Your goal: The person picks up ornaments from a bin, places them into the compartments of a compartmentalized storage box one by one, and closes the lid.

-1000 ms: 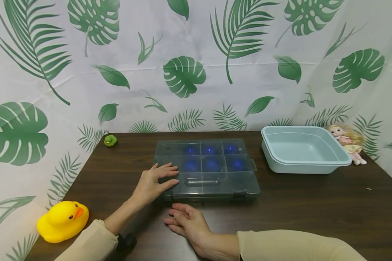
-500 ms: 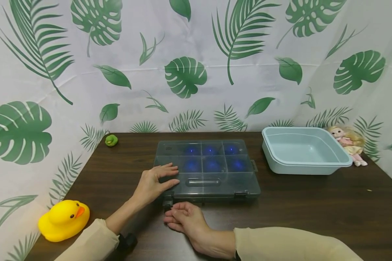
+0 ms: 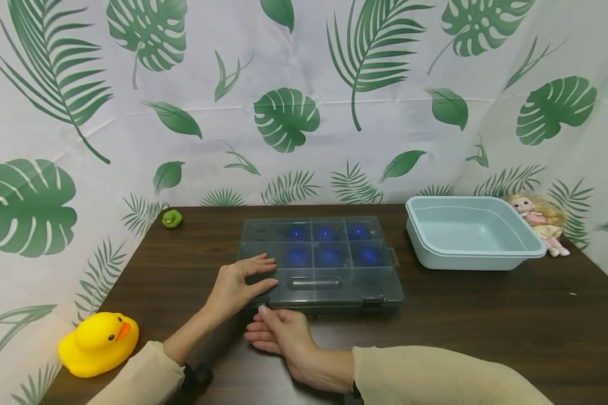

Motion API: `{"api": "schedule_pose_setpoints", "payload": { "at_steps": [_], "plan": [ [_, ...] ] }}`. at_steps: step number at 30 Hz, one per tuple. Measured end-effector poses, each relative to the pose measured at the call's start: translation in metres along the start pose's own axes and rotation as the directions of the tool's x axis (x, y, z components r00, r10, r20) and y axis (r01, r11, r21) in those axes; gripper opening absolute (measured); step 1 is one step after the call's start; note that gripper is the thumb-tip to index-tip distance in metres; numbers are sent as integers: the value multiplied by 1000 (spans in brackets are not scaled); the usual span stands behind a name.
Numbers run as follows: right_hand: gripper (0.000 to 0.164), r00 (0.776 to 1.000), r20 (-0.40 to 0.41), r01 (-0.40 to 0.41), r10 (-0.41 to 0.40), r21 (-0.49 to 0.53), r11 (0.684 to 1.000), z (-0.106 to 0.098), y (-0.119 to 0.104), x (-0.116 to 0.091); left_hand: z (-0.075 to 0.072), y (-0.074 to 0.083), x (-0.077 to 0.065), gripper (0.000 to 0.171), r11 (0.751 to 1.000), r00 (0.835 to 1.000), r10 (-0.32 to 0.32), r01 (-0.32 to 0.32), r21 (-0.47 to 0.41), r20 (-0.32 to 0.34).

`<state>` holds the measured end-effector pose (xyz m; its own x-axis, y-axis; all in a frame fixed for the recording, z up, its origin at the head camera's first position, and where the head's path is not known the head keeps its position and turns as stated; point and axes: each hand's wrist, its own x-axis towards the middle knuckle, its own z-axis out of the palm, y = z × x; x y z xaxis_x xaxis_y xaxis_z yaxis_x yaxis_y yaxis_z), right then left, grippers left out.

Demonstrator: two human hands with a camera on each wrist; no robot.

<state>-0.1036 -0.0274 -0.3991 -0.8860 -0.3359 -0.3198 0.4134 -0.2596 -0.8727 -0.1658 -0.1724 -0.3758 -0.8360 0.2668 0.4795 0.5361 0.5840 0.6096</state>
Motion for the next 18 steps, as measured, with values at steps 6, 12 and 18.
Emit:
{"api": "schedule_pose_setpoints", "payload": {
  "at_steps": [6,12,18],
  "plan": [
    [44,1000,24,14,-13,-48,999,2,1,1,0,2,1,31,1000,1000,-3,3,2,9],
    [50,999,48,-5,9,-86,996,6,3,2,-1,2,0,32,1000,1000,-19,19,-2,18],
    [47,991,125,-28,41,-109,994,-3,-3,-5,-3,1,-2,33,999,998,-40,40,0,50]
  ]
}}
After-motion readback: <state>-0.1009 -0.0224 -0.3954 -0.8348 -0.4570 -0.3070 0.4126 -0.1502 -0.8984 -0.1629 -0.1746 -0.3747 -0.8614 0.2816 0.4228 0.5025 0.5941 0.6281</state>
